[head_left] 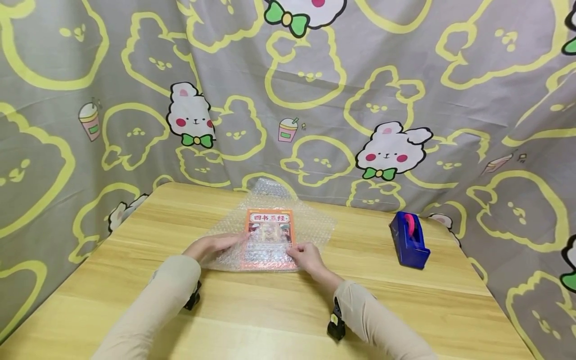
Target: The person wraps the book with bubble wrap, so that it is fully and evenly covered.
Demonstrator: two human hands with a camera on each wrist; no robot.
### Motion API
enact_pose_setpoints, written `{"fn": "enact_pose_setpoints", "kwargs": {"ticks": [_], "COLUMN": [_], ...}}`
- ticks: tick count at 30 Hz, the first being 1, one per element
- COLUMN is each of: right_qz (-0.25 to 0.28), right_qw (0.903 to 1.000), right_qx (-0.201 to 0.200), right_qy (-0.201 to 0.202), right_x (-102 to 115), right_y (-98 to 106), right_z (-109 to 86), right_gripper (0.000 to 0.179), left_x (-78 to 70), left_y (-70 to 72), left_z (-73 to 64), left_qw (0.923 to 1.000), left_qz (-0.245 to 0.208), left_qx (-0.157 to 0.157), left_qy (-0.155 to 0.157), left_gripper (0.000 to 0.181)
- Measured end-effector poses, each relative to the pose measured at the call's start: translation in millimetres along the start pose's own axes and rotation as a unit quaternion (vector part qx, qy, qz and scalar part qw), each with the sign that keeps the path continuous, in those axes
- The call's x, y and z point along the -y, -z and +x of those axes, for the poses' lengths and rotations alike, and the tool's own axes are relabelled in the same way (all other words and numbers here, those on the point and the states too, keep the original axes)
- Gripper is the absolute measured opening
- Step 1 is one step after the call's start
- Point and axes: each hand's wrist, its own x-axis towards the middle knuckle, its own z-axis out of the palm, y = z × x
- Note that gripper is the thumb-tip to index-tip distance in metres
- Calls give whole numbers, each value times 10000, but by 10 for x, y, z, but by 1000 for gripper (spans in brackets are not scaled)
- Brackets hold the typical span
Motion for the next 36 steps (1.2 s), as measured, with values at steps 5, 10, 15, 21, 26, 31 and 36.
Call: {"fn": "enact_pose_setpoints", "kwargs": {"ticks": [5,10,15,21,26,31,36], "right_qz": [162,257,-554,-1758,-2189,-2048,-1975], "right_qw": [9997,9993,9816,9311,9145,9070,9064], "right_qx": [-24,169,1337,2406,2903,3177,3214], "right_qy": [-190,-191,1246,2103,1775,1856,1899], "right_x": [5,27,-22,5,15,13,8], "right_y": [15,70,114,247,335,349,357], "right_z": [6,25,77,206,277,314,329], "right_gripper": [18,24,43,47,53,56,56], "left_x": [0,-23,-11,-21,-18,-97,-210], "left_y": [-16,-88,-108,-97,-111,-142,-165], "left_z": [13,15,7,6,19,-5,-47], "left_qw": [9933,9815,9809,9808,9829,9679,9419], "left_qz": [913,1564,1594,1583,1514,2194,3070], "left_qx": [-230,-703,-768,-755,-740,-918,-860], "left_qy": [-676,-855,-814,-848,-741,-810,-1053], "left_gripper": [65,65,65,65,65,66,65]}}
